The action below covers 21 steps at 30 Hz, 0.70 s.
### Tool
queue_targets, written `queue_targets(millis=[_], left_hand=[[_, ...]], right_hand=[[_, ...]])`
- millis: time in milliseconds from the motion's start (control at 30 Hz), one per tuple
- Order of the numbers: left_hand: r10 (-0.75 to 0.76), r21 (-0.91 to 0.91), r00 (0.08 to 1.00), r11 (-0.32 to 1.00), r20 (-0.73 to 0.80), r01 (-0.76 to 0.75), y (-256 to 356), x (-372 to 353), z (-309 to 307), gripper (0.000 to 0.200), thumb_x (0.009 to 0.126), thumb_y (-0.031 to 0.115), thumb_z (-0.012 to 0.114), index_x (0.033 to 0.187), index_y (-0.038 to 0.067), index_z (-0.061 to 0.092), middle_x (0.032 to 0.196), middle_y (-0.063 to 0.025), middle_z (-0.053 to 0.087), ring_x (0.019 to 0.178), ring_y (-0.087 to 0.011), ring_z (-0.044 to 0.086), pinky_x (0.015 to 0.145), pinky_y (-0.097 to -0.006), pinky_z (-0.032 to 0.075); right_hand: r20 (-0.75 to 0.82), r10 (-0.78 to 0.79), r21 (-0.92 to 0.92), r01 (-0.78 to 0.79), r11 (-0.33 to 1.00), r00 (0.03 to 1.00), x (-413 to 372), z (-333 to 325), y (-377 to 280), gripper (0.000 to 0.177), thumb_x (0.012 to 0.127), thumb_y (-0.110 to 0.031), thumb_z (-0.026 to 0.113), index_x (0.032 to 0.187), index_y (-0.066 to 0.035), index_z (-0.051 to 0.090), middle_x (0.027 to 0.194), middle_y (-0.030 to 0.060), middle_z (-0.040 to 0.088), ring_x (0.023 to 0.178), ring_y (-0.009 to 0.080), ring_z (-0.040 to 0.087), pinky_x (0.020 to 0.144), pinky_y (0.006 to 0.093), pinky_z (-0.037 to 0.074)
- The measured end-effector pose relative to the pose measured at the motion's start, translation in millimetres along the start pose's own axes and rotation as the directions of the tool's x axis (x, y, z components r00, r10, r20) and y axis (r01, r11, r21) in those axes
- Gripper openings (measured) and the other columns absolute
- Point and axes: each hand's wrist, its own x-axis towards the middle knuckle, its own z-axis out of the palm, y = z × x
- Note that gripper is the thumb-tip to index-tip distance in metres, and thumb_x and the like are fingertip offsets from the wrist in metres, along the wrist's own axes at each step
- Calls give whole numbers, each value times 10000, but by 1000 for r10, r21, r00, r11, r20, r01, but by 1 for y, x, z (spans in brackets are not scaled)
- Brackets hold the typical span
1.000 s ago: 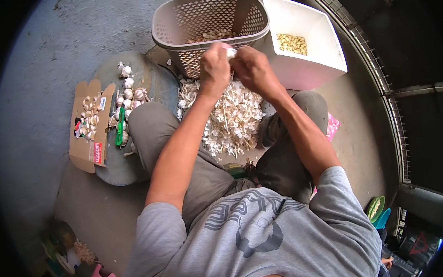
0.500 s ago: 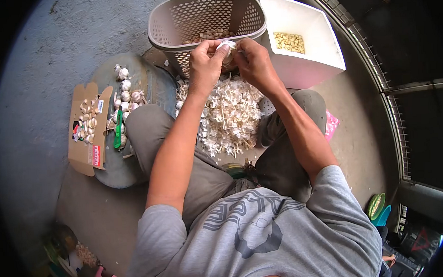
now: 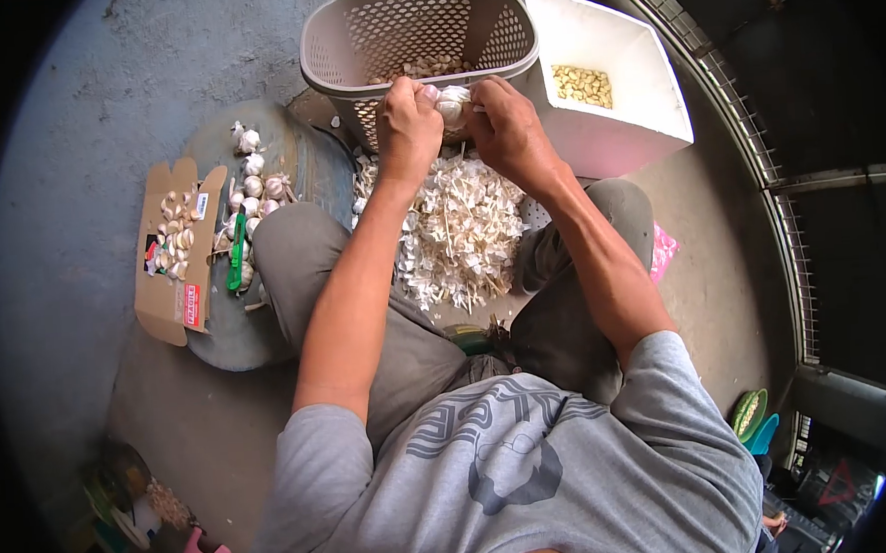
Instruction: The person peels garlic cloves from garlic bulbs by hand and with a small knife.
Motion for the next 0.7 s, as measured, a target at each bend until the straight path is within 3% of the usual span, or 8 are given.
queue_targets(millis=[100, 333, 367, 467, 500, 600, 633, 700], left_hand=[[77, 20, 994, 997, -76, -76, -15, 2, 8, 225, 996, 154, 615, 888, -42, 610, 798, -209, 657, 719, -315, 620, 707, -444, 494], [116, 147, 993, 982, 39, -120, -18, -2, 14, 195, 997, 149, 596, 936, -36, 599, 862, -251, 669, 818, -430, 665, 747, -487, 516], [172, 215, 985, 962, 13, -171, -24, -1, 18, 205, 1009, 167, 608, 935, -23, 622, 821, -187, 685, 769, -332, 689, 704, -433, 537], [-121, -187, 971, 969, 207, 161, -32, 8, 10, 203, 1027, 195, 624, 984, -1, 651, 819, -79, 685, 772, -182, 683, 686, -340, 548], [-117, -410, 963, 888, 241, 211, -26, 10, 6, 228, 1030, 213, 646, 1126, 8, 674, 850, 0, 659, 795, -80, 638, 705, -250, 534], [94, -421, 957, 907, 274, 32, -10, 8, -1, 333, 1030, 221, 650, 1278, -1, 636, 892, 4, 670, 780, -98, 634, 736, -248, 529], [238, -379, 946, 914, 220, -142, -17, 6, 6, 331, 1021, 216, 661, 1261, -11, 668, 852, 10, 672, 772, -93, 626, 748, -239, 520], [134, -330, 923, 944, 361, -8, -20, 8, 4, 274, 1020, 201, 655, 1185, -12, 708, 814, 13, 667, 781, -90, 626, 743, -235, 515]], right_hand=[[-5, 1, 11, -1, 1000, 1000, -2, -8, -2, 79, 876, 23, 601, 904, 35, 528, 931, 220, 584, 852, 421, 593, 735, 465, 493], [-61, -6, 89, 12, 996, 998, -3, -13, 1, 111, 869, 54, 626, 962, 39, 568, 914, 194, 592, 811, 358, 618, 718, 413, 501], [-78, -13, 98, 21, 995, 997, -2, -12, 3, 113, 872, 54, 628, 968, 40, 571, 910, 191, 592, 809, 349, 621, 717, 407, 502], [14, 9, 60, -10, 998, 1000, -3, -20, -2, 106, 886, 60, 620, 973, 44, 562, 968, 190, 604, 838, 381, 634, 729, 423, 509], [45, 1, 20, -2, 1000, 999, -3, -21, -2, 111, 883, 66, 614, 978, 43, 562, 991, 190, 605, 848, 392, 636, 735, 431, 515], [113, -37, -59, 44, 997, 993, -5, -21, -6, 138, 872, 80, 600, 997, 39, 560, 1049, 188, 604, 878, 419, 638, 750, 455, 531], [129, -70, -58, 78, 995, 989, -5, -21, -8, 153, 866, 81, 597, 1007, 37, 559, 1062, 188, 602, 887, 427, 638, 752, 463, 537], [165, -109, -96, 126, 987, 980, -4, -18, -7, 201, 849, 78, 593, 1039, 24, 561, 1057, 184, 598, 896, 428, 646, 735, 480, 551]])
